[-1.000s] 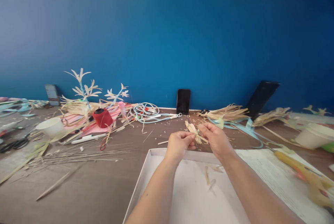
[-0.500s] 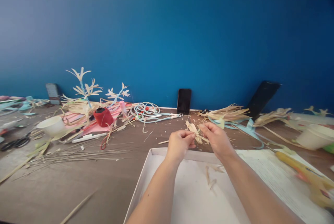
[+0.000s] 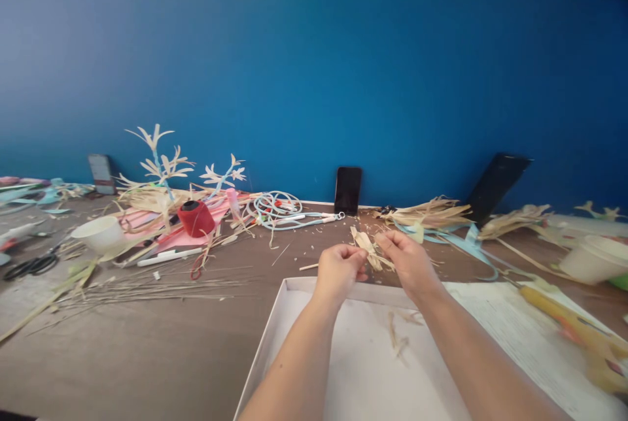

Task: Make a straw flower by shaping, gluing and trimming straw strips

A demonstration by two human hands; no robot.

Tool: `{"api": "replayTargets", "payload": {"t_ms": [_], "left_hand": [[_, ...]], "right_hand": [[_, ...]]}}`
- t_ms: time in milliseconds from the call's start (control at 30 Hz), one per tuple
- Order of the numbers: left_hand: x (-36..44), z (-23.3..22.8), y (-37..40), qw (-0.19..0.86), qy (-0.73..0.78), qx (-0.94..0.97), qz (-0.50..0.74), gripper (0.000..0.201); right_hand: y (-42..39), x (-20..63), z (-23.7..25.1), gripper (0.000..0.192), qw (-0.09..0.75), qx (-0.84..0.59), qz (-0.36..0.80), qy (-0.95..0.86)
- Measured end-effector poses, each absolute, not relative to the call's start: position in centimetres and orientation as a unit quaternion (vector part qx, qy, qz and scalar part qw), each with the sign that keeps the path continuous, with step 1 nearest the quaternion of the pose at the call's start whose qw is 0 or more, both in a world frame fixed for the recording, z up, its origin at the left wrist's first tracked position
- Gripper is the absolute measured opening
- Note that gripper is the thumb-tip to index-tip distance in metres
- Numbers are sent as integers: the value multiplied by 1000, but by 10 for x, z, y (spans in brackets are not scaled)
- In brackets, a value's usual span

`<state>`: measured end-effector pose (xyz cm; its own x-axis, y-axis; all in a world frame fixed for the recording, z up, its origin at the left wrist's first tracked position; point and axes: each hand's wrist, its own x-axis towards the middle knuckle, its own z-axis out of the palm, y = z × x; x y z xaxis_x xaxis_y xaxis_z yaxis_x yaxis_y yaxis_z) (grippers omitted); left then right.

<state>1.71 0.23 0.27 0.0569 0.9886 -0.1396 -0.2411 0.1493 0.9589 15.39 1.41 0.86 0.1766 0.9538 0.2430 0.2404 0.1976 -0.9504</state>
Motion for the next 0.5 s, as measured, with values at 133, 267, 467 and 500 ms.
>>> {"api": "replayTargets", "payload": {"t_ms": [133,267,467,500], "left_hand": [[18,3,3,595,468,408,511,18],[18,3,3,595,468,400,517,16],[17,5,2,602,456,396,522,13],[17,5,2,602,454,397,523,13]], "right_hand": [[16,154,6,32,546,-532,347,-546],[16,154,6,29,551,-522,374,-533],[12,150,7,36,548,-484,445,-518],[12,150,7,38,549,-471,467,-508]]}}
